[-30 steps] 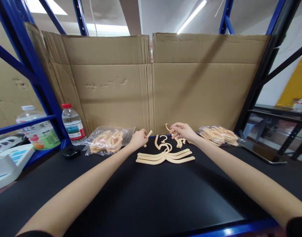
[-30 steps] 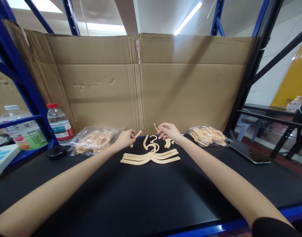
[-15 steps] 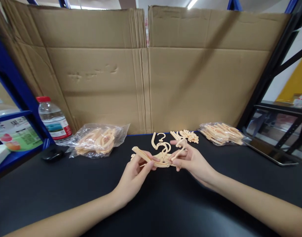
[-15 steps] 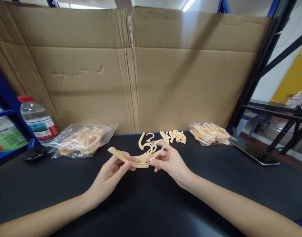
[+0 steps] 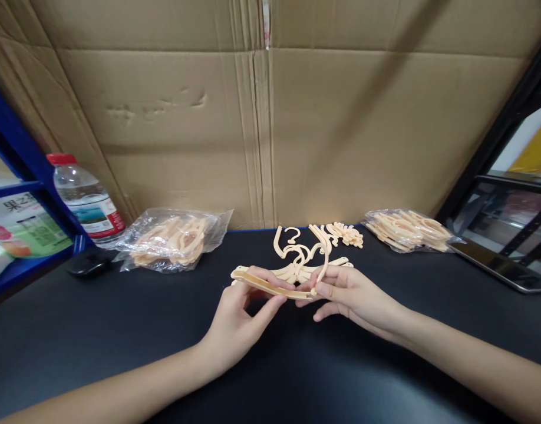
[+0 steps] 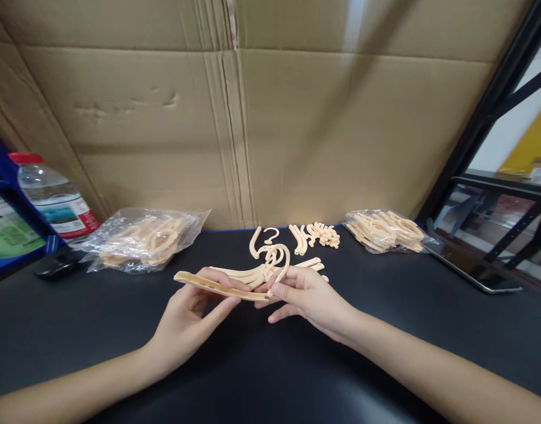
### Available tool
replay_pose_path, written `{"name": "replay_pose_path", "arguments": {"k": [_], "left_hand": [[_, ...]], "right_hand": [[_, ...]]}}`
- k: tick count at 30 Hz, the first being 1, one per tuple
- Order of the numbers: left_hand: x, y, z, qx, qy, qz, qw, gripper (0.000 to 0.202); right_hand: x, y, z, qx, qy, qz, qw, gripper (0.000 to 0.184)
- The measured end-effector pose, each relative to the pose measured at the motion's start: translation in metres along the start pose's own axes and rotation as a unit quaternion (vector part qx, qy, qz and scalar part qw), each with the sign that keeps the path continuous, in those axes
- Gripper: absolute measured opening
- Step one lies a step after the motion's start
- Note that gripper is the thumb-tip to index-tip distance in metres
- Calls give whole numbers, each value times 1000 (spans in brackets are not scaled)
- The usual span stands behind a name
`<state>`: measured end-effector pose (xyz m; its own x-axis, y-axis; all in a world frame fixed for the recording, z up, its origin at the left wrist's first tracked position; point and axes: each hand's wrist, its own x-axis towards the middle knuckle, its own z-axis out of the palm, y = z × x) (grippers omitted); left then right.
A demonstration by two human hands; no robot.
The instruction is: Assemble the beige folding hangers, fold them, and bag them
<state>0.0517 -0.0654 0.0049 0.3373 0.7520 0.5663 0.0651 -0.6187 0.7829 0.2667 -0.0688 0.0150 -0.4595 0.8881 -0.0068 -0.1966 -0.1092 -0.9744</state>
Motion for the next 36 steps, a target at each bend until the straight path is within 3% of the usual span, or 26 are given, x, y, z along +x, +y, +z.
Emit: {"name": "replay_pose_path", "arguments": {"k": [7,16,24,36], "left_hand": [[-1,1,-1,24,0,25,999,10],[-2,2,-1,63,-12,51,997,12],[-4,2,-1,54,-11,17,998,10],[-9,9,7,-21,30,-53,998,13]], "right_hand": [[-3,-1,-2,20,-32,37,999,22],[-2,1,3,-11,9,32,999,29],[-1,7,9,-99,60,-51,992,30],[-5,6,14,-88,74,-75,991,27]]}}
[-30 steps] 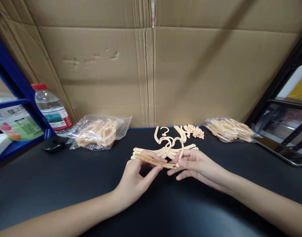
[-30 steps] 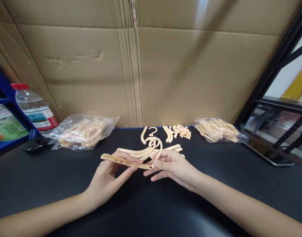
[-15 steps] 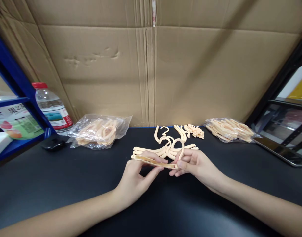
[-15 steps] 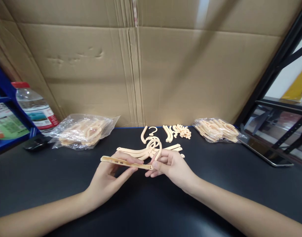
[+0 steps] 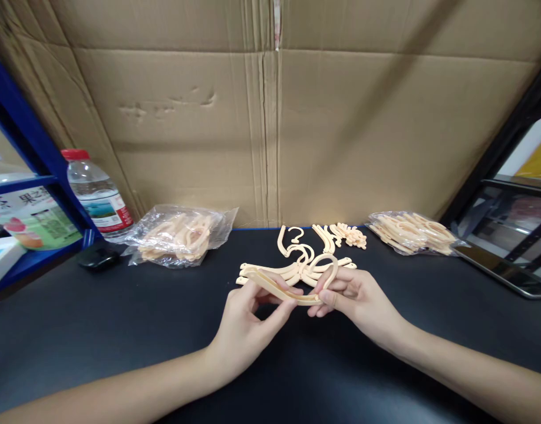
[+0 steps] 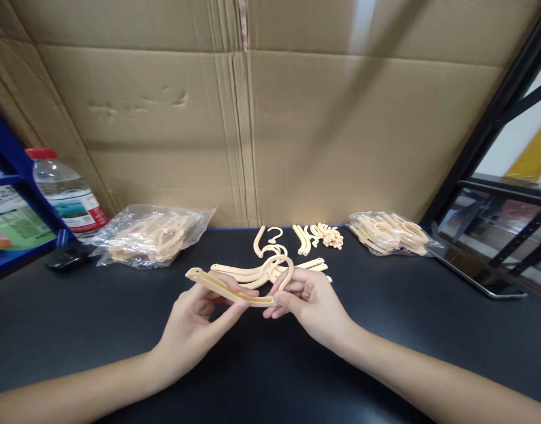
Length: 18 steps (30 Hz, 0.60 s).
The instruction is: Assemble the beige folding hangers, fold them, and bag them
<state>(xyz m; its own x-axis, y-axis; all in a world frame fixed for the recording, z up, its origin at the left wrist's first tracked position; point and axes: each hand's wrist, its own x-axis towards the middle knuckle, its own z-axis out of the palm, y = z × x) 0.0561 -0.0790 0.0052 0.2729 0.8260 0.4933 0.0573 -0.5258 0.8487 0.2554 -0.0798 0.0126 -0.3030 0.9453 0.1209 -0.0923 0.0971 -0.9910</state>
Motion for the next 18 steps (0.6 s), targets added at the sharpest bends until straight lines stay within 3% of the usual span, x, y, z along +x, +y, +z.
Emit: {"name": "replay_pose_path", "arguments": {"k": [3,9,13,18], "left_hand": [[2,3,1,-23,8,-19,1000,13],[6,2,2,-78,35,-115,990,28],[3,0,7,-121,34,-162,979,44],[0,3,14,-166,4,-183,969,45]], "right_hand": [[1,1,1,20,-4,4,1000,26],[1,0,0,-63,23,-88,994,22],[3,2,-2,-62,23,-65,996,22],[2,6,3,-9,18,-38,999,24]]}}
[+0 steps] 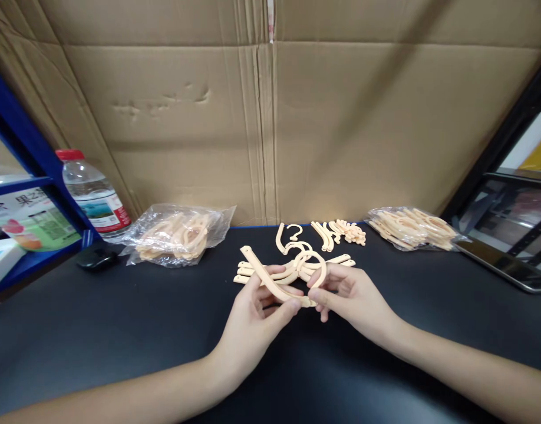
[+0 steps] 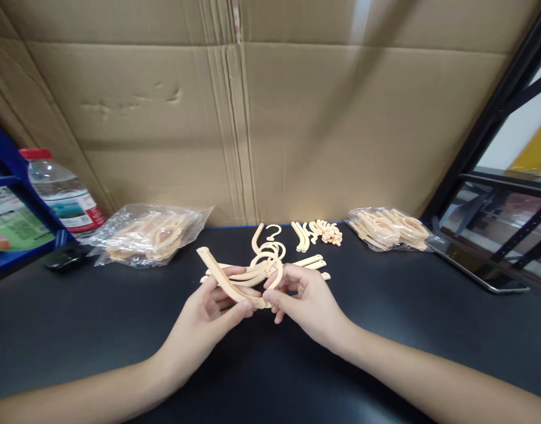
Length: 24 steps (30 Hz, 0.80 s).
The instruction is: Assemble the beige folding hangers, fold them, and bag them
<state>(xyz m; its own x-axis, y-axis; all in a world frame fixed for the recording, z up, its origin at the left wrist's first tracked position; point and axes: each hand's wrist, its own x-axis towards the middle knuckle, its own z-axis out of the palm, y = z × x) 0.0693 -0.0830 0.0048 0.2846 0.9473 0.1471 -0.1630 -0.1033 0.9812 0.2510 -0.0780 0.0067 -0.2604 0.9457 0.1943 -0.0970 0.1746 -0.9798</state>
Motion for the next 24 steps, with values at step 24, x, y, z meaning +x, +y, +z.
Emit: {"name": "replay_pose_path", "arguments": {"k": [24], "left_hand": [[2,-4,-6,-23,5,-43,999,14]], "right_hand": [[81,23,-101,-554,-52,-221,801,18]]}}
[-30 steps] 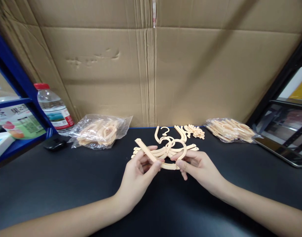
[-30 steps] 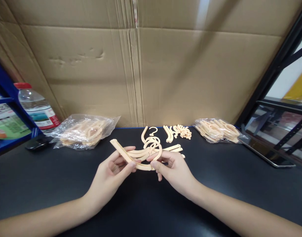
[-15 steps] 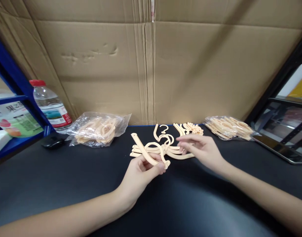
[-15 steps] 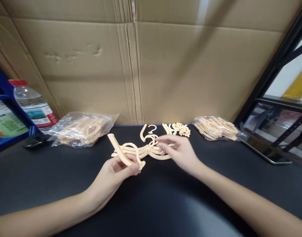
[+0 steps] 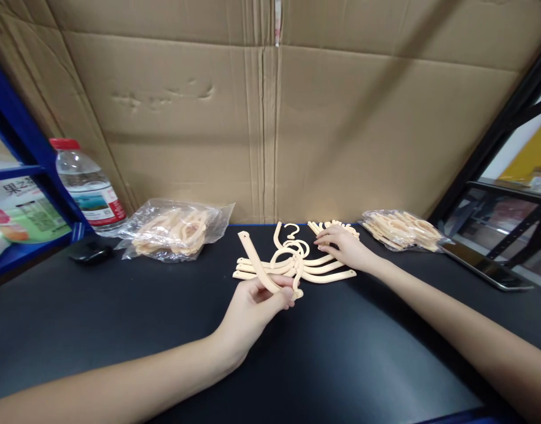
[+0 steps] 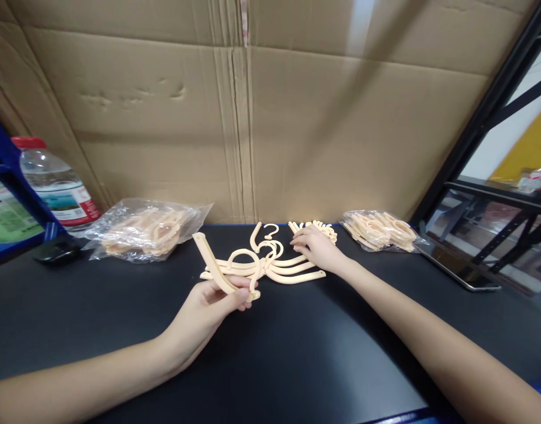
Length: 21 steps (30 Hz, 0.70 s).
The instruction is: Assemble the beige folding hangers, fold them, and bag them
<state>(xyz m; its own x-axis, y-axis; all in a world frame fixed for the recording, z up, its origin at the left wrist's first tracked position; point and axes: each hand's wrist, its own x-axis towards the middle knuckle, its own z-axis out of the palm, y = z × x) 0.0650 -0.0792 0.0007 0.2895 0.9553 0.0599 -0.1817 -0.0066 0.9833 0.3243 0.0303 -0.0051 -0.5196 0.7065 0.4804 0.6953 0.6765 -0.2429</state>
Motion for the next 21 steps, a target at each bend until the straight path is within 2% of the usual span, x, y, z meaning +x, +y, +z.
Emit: {"name": "replay_pose_path", "arguments": {"k": [5,7,9,10,12,14,17,21], "left_hand": [[0,2,1,0,2,-16,1000,18],[0,2,1,-2,8,-22,1000,20],[-1,3,1,-8,15,-28,999,21],[0,3,1,-12,17,-30,999,22],[0,3,0,-17,17,-31,999,22],[0,3,1,-20,15,-31,999,21],[1,3,1,-30,16,-29,999,21],[2,2,0,-34,11,-25,999,22]], "right_hand": [[2,-2,-1,16,32,14,999,16],[1,-6,-5,35,72,32,996,19],[-2,-11,-10,108,129,84,982,21],[-4,-15,-13,166,158,117,966,21],[-9,-26,-19,297,205,168,917,23],[-13,-41,-24,403,229,186,866,24],[-17,-66,-26,514,220,206,803,23],[-20,-88,-19,591,202,256,738,21]]}}
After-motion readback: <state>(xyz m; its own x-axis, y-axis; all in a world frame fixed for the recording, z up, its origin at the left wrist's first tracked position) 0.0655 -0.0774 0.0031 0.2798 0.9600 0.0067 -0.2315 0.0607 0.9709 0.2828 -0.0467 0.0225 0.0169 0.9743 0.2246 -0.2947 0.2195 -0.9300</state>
